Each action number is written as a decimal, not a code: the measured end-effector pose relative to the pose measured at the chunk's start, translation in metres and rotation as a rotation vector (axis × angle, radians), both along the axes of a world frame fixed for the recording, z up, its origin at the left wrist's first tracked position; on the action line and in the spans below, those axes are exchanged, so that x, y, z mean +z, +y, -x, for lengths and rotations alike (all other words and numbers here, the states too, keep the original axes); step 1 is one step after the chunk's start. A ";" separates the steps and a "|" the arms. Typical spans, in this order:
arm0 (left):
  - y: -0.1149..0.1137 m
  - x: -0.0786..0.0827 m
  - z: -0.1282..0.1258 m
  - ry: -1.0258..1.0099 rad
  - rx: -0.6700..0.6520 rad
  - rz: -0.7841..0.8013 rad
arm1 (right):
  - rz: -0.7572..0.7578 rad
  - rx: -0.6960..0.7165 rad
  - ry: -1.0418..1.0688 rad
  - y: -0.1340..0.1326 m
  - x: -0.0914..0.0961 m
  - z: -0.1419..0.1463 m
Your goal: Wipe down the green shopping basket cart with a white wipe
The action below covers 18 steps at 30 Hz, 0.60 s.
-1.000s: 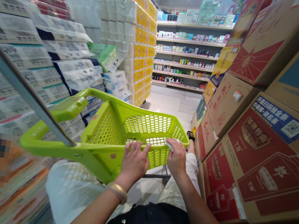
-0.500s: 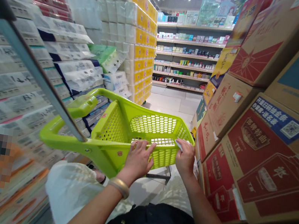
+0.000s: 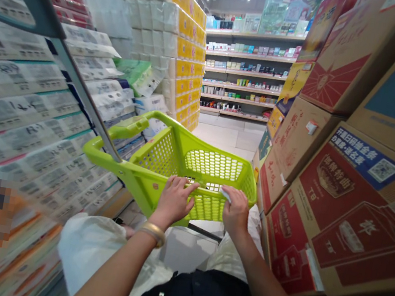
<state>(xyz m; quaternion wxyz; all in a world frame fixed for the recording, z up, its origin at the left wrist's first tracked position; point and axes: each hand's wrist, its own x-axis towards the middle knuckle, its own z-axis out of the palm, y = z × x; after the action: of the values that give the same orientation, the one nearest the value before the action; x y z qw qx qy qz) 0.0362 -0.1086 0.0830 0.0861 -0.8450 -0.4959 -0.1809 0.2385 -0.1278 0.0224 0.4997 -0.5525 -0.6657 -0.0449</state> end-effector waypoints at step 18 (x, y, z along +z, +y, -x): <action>0.017 -0.003 0.011 -0.085 -0.009 -0.039 | -0.004 0.234 -0.215 -0.007 0.004 0.035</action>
<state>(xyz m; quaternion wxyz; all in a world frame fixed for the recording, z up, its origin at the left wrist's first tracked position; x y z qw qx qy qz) 0.0248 -0.0918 0.0796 0.0806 -0.8368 -0.4917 -0.2269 0.2032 -0.1345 0.0264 0.4283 -0.4621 -0.7751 -0.0466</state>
